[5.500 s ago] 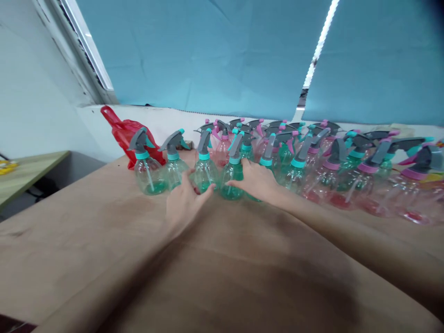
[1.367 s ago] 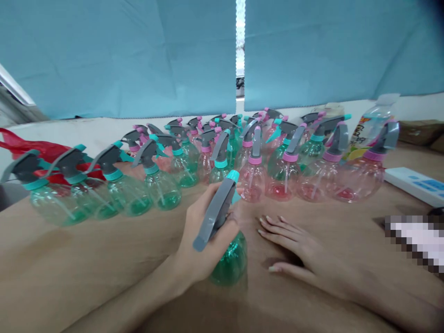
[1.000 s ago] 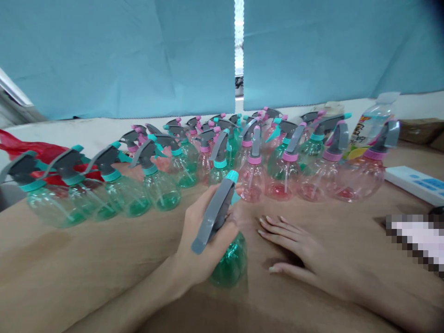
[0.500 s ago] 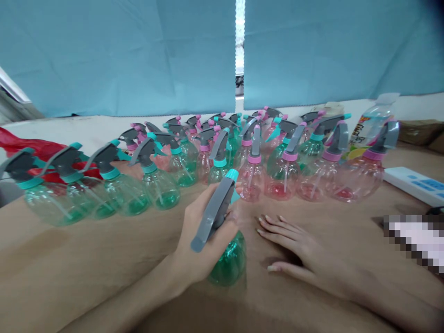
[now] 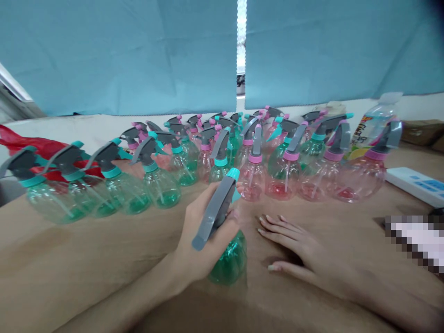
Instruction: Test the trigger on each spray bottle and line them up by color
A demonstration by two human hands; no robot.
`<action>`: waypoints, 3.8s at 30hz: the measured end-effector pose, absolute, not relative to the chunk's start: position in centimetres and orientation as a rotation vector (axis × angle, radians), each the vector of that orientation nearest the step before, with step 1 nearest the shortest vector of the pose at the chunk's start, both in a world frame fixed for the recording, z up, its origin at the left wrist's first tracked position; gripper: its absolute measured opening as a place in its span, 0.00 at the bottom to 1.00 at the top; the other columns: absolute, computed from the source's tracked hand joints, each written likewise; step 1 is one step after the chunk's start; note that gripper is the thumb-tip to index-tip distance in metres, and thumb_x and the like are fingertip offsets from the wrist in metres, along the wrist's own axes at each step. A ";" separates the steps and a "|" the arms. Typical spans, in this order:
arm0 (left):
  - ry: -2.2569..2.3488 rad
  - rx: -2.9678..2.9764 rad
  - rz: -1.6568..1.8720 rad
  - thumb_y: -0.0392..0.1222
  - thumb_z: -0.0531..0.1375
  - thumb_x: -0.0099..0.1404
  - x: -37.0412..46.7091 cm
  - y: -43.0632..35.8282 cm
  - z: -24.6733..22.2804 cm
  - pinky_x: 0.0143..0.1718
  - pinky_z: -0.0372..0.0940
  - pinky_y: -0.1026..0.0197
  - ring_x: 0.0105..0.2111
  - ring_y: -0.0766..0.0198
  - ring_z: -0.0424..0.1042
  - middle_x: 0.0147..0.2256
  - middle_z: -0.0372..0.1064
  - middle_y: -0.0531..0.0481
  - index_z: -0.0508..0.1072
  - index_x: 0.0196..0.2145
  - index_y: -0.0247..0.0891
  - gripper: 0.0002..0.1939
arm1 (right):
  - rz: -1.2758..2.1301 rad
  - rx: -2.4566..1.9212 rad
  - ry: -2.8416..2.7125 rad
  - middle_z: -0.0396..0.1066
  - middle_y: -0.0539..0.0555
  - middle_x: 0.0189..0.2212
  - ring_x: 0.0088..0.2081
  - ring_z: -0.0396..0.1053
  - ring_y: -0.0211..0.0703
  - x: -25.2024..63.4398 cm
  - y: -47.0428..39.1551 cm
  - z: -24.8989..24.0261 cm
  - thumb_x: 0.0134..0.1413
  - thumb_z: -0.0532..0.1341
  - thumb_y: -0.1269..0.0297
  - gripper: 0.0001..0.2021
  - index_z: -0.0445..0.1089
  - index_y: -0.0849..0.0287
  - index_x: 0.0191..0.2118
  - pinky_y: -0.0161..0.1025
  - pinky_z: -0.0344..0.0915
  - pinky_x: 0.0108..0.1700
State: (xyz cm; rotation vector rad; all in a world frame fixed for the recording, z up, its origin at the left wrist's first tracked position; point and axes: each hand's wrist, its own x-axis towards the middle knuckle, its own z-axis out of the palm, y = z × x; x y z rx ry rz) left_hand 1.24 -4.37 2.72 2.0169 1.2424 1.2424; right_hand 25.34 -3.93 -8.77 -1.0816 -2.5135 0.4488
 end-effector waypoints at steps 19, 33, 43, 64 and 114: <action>1.339 2.020 1.123 0.37 0.53 0.53 1.1 -4.5 3.4 0.24 0.57 0.61 0.21 0.66 0.59 0.22 0.57 0.58 0.57 0.25 0.42 0.05 | 0.427 -1.069 -2.514 0.51 0.52 0.66 0.66 0.50 0.53 25.3 -3.7 -9.4 0.59 0.59 0.48 0.33 0.50 0.48 0.66 0.57 0.51 0.64; 1.321 2.072 1.126 0.38 0.53 0.56 0.6 -4.4 3.4 0.26 0.62 0.61 0.25 0.63 0.66 0.26 0.67 0.55 0.67 0.30 0.43 0.04 | 0.450 -1.107 -2.524 0.50 0.52 0.66 0.66 0.49 0.52 25.4 -3.9 -9.1 0.60 0.58 0.47 0.32 0.51 0.49 0.66 0.57 0.50 0.65; 1.384 2.052 1.161 0.41 0.54 0.59 0.8 -4.6 3.0 0.27 0.61 0.60 0.25 0.62 0.63 0.25 0.61 0.55 0.66 0.34 0.44 0.03 | 0.461 -1.069 -2.523 0.51 0.53 0.66 0.66 0.49 0.53 25.4 -3.8 -8.8 0.60 0.59 0.49 0.32 0.51 0.49 0.66 0.58 0.50 0.64; 1.349 2.037 1.140 0.40 0.55 0.61 0.7 -4.5 2.9 0.26 0.60 0.60 0.27 0.62 0.64 0.26 0.61 0.55 0.65 0.34 0.44 0.03 | 0.451 -1.049 -2.512 0.50 0.53 0.66 0.66 0.49 0.53 25.4 -4.0 -8.7 0.60 0.59 0.50 0.32 0.50 0.48 0.67 0.58 0.50 0.65; 1.279 2.001 1.156 0.35 0.53 0.52 0.8 -4.1 3.1 0.23 0.54 0.61 0.21 0.65 0.57 0.22 0.56 0.58 0.58 0.27 0.43 0.06 | 0.404 -1.049 -2.504 0.54 0.53 0.65 0.65 0.51 0.53 25.4 -4.0 -8.8 0.61 0.59 0.51 0.31 0.52 0.49 0.66 0.57 0.52 0.64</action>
